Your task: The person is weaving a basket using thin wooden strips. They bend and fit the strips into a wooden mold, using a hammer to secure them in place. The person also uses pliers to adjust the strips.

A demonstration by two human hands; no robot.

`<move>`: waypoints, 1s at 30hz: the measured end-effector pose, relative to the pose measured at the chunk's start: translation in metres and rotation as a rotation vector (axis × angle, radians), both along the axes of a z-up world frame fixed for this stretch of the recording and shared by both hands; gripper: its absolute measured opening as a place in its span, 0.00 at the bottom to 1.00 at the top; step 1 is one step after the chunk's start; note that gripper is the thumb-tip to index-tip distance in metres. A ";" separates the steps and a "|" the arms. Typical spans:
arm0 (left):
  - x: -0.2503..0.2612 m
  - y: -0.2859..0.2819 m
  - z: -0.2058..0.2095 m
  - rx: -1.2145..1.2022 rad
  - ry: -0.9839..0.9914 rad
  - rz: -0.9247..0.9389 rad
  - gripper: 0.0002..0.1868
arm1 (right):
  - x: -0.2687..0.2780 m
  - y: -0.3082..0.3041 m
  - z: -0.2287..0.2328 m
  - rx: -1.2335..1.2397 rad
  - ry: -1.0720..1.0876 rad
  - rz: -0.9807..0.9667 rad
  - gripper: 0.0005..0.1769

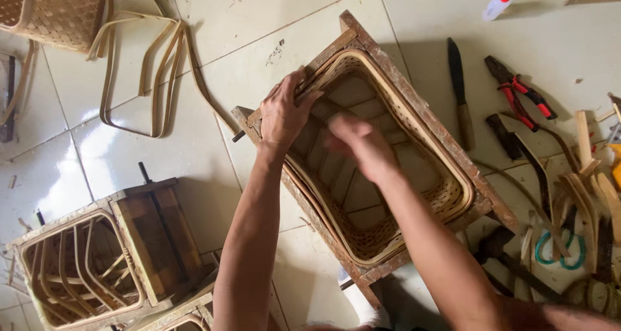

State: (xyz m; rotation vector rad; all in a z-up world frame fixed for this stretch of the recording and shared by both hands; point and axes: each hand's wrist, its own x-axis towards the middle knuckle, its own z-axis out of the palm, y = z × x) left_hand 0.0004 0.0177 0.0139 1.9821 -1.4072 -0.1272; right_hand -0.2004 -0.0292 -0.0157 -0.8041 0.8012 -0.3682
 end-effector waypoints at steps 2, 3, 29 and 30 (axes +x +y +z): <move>0.005 0.001 -0.003 0.033 0.017 -0.014 0.27 | -0.016 -0.017 0.009 0.095 -0.039 -0.374 0.48; 0.006 0.001 -0.004 0.025 -0.064 -0.029 0.26 | -0.021 -0.025 0.011 0.154 -0.091 -0.473 0.50; -0.003 -0.002 -0.014 -0.080 -0.151 -0.018 0.20 | 0.015 -0.006 -0.006 -0.270 0.171 -0.850 0.45; -0.002 -0.003 -0.013 -0.075 -0.152 -0.007 0.19 | 0.016 -0.006 -0.007 -0.272 0.180 -0.861 0.45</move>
